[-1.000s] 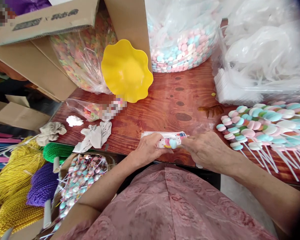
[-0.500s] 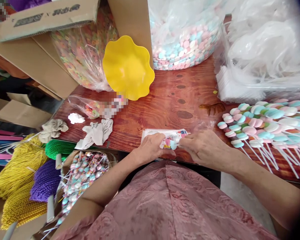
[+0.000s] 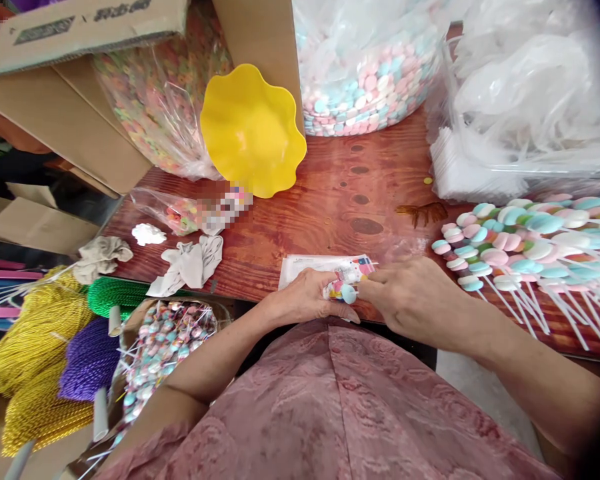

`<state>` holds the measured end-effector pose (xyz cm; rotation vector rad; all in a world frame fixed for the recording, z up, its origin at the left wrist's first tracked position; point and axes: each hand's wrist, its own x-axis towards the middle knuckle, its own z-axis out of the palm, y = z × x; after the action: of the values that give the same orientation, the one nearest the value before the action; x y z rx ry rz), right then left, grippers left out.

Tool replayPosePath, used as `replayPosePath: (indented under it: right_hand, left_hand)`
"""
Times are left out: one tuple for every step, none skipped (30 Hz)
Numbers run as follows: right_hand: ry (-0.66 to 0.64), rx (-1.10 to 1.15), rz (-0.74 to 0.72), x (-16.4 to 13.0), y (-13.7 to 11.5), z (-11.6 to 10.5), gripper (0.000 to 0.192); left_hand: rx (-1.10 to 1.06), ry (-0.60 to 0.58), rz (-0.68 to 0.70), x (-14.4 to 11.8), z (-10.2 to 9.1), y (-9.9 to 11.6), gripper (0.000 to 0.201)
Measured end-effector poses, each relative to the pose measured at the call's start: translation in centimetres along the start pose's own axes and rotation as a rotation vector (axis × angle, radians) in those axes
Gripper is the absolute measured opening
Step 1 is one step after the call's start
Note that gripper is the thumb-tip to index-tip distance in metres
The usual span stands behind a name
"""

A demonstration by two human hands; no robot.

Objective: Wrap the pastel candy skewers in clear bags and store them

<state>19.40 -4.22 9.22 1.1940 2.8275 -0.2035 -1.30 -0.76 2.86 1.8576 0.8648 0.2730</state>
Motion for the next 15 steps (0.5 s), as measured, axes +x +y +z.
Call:
replayPosePath:
  right_hand:
    - [-0.044,0.006,0.021,0.4,0.3,-0.1,0.020]
    - [-0.073,0.012,0.036,0.7,0.5,-0.1,0.020]
    - [-0.088,0.021,0.045,1.1,0.6,-0.1,0.020]
    - [-0.095,0.031,0.047,1.3,0.7,-0.1,0.020]
    - [-0.095,0.042,0.042,1.5,0.7,-0.1,0.020]
    - [-0.090,0.055,0.035,1.6,0.7,-0.1,0.021]
    - [-0.081,0.070,0.028,1.7,0.7,-0.1,0.021]
    - [-0.073,0.085,0.025,1.6,0.8,-0.1,0.021]
    - [-0.064,0.095,0.033,1.5,0.9,-0.1,0.022]
    - [-0.056,0.098,0.052,1.4,1.0,0.0,0.023]
    - [-0.048,0.092,0.082,1.3,1.1,0.0,0.024]
    - [-0.041,0.079,0.119,1.2,1.2,0.1,0.024]
    - [-0.035,0.062,0.155,1.1,1.2,0.2,0.024]
    - [-0.032,0.042,0.186,1.1,1.3,0.3,0.024]
    - [-0.036,0.023,0.211,1.1,1.3,0.4,0.024]
  left_hand:
    - [-0.009,-0.007,0.011,0.1,0.1,0.1,0.041]
    - [-0.017,-0.014,0.020,0.2,0.3,0.2,0.042]
    - [-0.025,-0.019,0.024,0.3,0.4,0.2,0.042]
    - [-0.033,-0.023,0.025,0.4,0.5,0.2,0.042]
    - [-0.042,-0.023,0.025,0.4,0.6,0.1,0.041]
    - [-0.054,-0.016,0.023,0.4,0.6,0.1,0.041]
    - [-0.066,-0.003,0.020,0.4,0.5,0.0,0.041]
    - [-0.070,0.015,0.014,0.4,0.4,0.0,0.041]
    - [-0.064,0.035,0.005,0.3,0.2,0.0,0.042]
    - [-0.041,0.057,-0.010,0.2,0.0,-0.1,0.043]
    - [0.003,0.078,-0.033,0.1,-0.2,-0.1,0.044]
    - [0.065,0.094,-0.059,0.0,-0.4,-0.1,0.043]
    - [0.140,0.107,-0.081,-0.1,-0.6,-0.2,0.042]
    - [0.220,0.115,-0.097,-0.1,-0.7,-0.2,0.039]
    - [0.298,0.121,-0.104,-0.1,-0.7,-0.3,0.037]
